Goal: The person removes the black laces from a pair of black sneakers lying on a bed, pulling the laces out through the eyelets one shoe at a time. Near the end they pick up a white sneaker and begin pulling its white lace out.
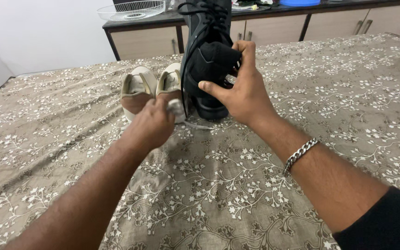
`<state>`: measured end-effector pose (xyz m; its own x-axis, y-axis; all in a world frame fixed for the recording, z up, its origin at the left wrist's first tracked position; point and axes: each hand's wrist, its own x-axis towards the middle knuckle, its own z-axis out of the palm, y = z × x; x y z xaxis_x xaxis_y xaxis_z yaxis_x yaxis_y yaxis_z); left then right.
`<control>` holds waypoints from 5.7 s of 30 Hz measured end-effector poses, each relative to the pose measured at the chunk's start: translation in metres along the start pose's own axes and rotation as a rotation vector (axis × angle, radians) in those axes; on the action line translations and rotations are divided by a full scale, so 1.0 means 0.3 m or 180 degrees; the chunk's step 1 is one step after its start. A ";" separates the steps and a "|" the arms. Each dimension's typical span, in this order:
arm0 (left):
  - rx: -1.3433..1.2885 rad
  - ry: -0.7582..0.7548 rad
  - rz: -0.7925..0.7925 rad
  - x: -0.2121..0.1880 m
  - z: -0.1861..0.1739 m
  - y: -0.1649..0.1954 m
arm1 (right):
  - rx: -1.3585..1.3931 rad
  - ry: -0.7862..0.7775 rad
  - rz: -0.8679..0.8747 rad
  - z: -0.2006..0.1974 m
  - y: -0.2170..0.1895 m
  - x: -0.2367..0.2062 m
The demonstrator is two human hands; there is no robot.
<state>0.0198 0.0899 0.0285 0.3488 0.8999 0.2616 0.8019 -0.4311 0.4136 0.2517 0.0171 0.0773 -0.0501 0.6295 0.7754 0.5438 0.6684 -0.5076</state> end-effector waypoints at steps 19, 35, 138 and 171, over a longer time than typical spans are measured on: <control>0.0731 -0.0313 -0.0149 0.079 -0.119 0.057 | 0.0397 -0.0123 0.0162 0.008 0.014 0.032; 0.0163 0.1325 0.0314 -0.073 -0.424 -0.017 | 0.0357 -0.0237 0.0014 0.117 0.059 0.066; -0.0206 0.0916 -0.0344 -0.384 -0.175 -0.260 | -0.1258 -0.0540 0.1562 0.043 0.071 -0.298; -0.0634 -0.1078 0.0397 -0.348 -0.065 0.347 | 0.1785 -0.0057 0.2442 -0.048 -0.061 -0.361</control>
<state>0.0575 -0.0501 0.0612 0.6041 0.7962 0.0324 0.6454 -0.5127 0.5663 0.2592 -0.0692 0.0081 0.1383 0.9787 0.1520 -0.0474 0.1599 -0.9860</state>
